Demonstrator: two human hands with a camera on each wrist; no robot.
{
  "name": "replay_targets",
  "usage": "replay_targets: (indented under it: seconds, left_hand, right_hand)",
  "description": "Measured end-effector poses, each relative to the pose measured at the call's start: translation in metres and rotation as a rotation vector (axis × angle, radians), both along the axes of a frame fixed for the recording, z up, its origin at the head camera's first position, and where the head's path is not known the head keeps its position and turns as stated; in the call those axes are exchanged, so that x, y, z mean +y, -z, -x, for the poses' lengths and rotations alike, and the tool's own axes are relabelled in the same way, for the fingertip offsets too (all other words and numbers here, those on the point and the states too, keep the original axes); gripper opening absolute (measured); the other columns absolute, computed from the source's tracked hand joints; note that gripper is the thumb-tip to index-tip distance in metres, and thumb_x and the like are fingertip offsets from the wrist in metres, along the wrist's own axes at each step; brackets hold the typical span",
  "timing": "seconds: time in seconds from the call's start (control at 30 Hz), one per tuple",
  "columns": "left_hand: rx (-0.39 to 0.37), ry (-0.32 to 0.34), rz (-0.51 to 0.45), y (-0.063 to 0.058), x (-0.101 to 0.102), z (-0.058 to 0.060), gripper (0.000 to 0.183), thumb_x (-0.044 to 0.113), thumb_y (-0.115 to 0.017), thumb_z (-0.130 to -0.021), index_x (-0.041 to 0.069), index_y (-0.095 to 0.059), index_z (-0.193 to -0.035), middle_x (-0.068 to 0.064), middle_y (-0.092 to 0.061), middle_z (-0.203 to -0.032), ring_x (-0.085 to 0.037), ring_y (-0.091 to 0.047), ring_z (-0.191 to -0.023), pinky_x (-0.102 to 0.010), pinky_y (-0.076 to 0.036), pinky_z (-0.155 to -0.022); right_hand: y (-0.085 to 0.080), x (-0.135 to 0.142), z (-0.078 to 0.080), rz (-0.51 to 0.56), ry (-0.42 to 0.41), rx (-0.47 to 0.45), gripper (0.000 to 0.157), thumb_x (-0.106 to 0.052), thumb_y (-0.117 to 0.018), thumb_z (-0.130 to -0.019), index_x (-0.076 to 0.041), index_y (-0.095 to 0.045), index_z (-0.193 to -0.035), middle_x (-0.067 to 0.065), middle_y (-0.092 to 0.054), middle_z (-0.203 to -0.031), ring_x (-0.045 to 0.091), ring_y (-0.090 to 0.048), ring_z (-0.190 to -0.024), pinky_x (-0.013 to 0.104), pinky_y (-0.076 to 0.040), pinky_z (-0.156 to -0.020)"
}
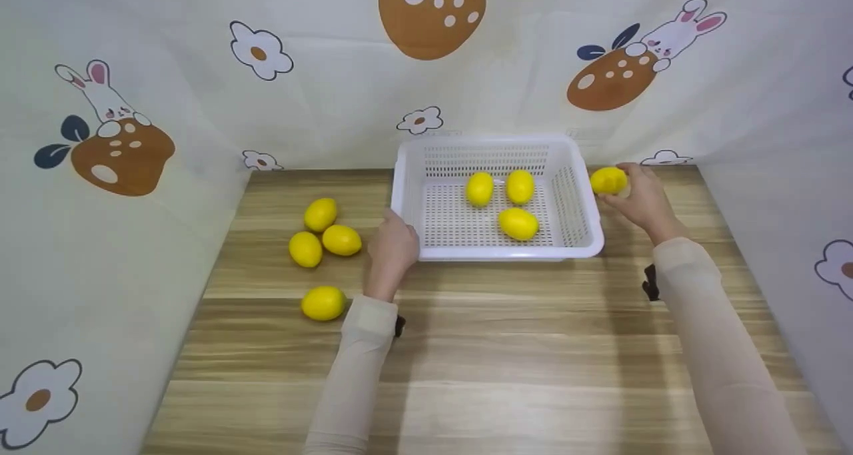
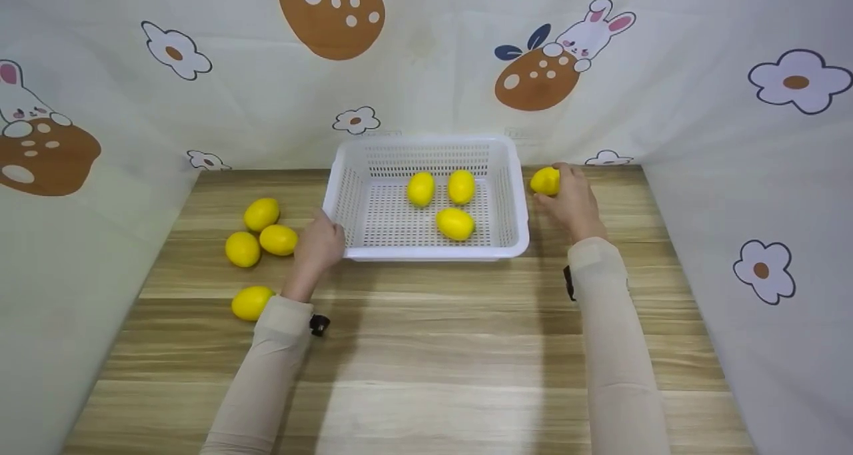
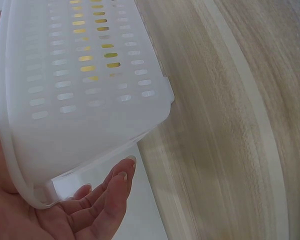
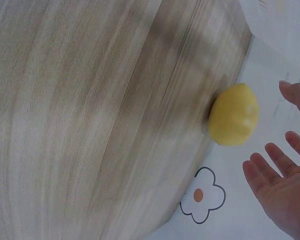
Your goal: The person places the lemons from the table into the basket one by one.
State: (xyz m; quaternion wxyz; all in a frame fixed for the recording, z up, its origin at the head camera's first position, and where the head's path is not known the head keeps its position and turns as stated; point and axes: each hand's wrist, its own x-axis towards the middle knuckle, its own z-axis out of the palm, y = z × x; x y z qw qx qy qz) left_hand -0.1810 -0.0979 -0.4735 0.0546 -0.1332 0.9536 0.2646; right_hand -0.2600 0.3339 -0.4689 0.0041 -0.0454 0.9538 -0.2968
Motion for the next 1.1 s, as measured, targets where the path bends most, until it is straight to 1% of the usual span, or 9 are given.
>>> replay_targets:
  seconds: [0.17,0.33,0.43,0.57,0.67,0.77,0.87,1.0,1.1]
  left_hand:
    - [-0.015,-0.010,-0.010,0.001,0.002,0.002,0.057,0.022,-0.043,-0.111,-0.012,-0.032,-0.155,-0.028,-0.070,-0.123,-0.039,-0.071,-0.107,-0.052,-0.058,-0.086]
    - [-0.017,0.002,-0.010,0.001,0.004,0.003,0.058,0.023,-0.043,-0.111,-0.013,-0.031,-0.155,-0.029,-0.070,-0.121,-0.038,-0.071,-0.103,-0.050,-0.059,-0.082]
    - [-0.028,-0.003,-0.011,0.000,0.003,0.002,0.059,0.023,-0.043,-0.111,-0.013,-0.030,-0.156,-0.029,-0.070,-0.121,-0.037,-0.071,-0.101,-0.049,-0.058,-0.080]
    - [-0.043,-0.015,-0.017,-0.001,0.001,0.002,0.059,0.023,-0.042,-0.112,-0.012,-0.028,-0.158,-0.029,-0.068,-0.125,-0.035,-0.069,-0.099,-0.047,-0.058,-0.078]
    - [-0.042,-0.008,-0.021,-0.002,0.000,0.001,0.061,0.023,-0.042,-0.112,-0.012,-0.026,-0.159,-0.030,-0.068,-0.125,-0.035,-0.069,-0.099,-0.047,-0.058,-0.078]
    - [-0.036,-0.004,-0.020,-0.002,0.000,0.001,0.062,0.023,-0.042,-0.111,-0.013,-0.026,-0.158,-0.030,-0.068,-0.123,-0.035,-0.069,-0.099,-0.048,-0.058,-0.078]
    - [-0.019,0.002,-0.002,-0.002,-0.001,0.000,0.060,0.022,-0.042,-0.111,-0.014,-0.027,-0.156,-0.030,-0.071,-0.116,-0.036,-0.070,-0.094,-0.048,-0.058,-0.075]
    - [-0.004,0.019,0.016,-0.001,-0.001,0.000,0.060,0.021,-0.041,-0.110,-0.016,-0.026,-0.156,-0.028,-0.072,-0.104,-0.034,-0.068,-0.084,-0.045,-0.056,-0.067]
    - [-0.004,0.022,0.016,-0.001,-0.001,-0.001,0.061,0.022,-0.041,-0.111,-0.016,-0.025,-0.157,-0.027,-0.072,-0.104,-0.032,-0.065,-0.081,-0.043,-0.054,-0.065]
  right_hand:
    - [0.002,0.004,0.004,-0.002,0.008,-0.037,0.077,-0.017,-0.074,-0.096,0.014,-0.034,-0.154,0.043,-0.036,-0.154,0.060,-0.032,-0.143,0.070,-0.026,-0.120]
    - [0.004,0.006,0.008,0.015,0.039,-0.076,0.079,-0.017,-0.074,-0.097,0.012,-0.031,-0.157,0.041,-0.031,-0.158,0.059,-0.030,-0.146,0.069,-0.024,-0.121]
    - [0.006,0.004,0.011,0.028,0.049,-0.104,0.081,-0.018,-0.075,-0.097,0.009,-0.030,-0.159,0.040,-0.027,-0.161,0.058,-0.031,-0.146,0.069,-0.025,-0.121]
    - [0.011,0.002,0.014,0.036,0.056,-0.115,0.081,-0.017,-0.075,-0.095,0.007,-0.032,-0.159,0.039,-0.027,-0.161,0.056,-0.034,-0.143,0.068,-0.027,-0.121]
    - [0.014,0.003,0.016,0.038,0.065,-0.113,0.080,-0.015,-0.075,-0.095,0.006,-0.032,-0.159,0.038,-0.027,-0.160,0.056,-0.035,-0.142,0.068,-0.028,-0.120]
    - [0.016,0.004,0.017,0.037,0.066,-0.108,0.080,-0.014,-0.075,-0.094,0.007,-0.032,-0.158,0.039,-0.028,-0.160,0.056,-0.035,-0.141,0.068,-0.028,-0.120]
    - [0.017,0.004,0.019,0.026,0.055,-0.093,0.081,-0.016,-0.075,-0.093,0.008,-0.033,-0.158,0.039,-0.031,-0.158,0.054,-0.038,-0.137,0.068,-0.031,-0.119]
    - [0.019,0.006,0.023,0.013,0.051,-0.084,0.082,-0.016,-0.075,-0.092,0.009,-0.033,-0.157,0.039,-0.033,-0.155,0.052,-0.040,-0.131,0.067,-0.034,-0.115]
    - [0.022,0.008,0.026,0.017,0.057,-0.100,0.084,-0.016,-0.075,-0.090,0.008,-0.032,-0.158,0.039,-0.032,-0.156,0.052,-0.039,-0.132,0.067,-0.034,-0.116]
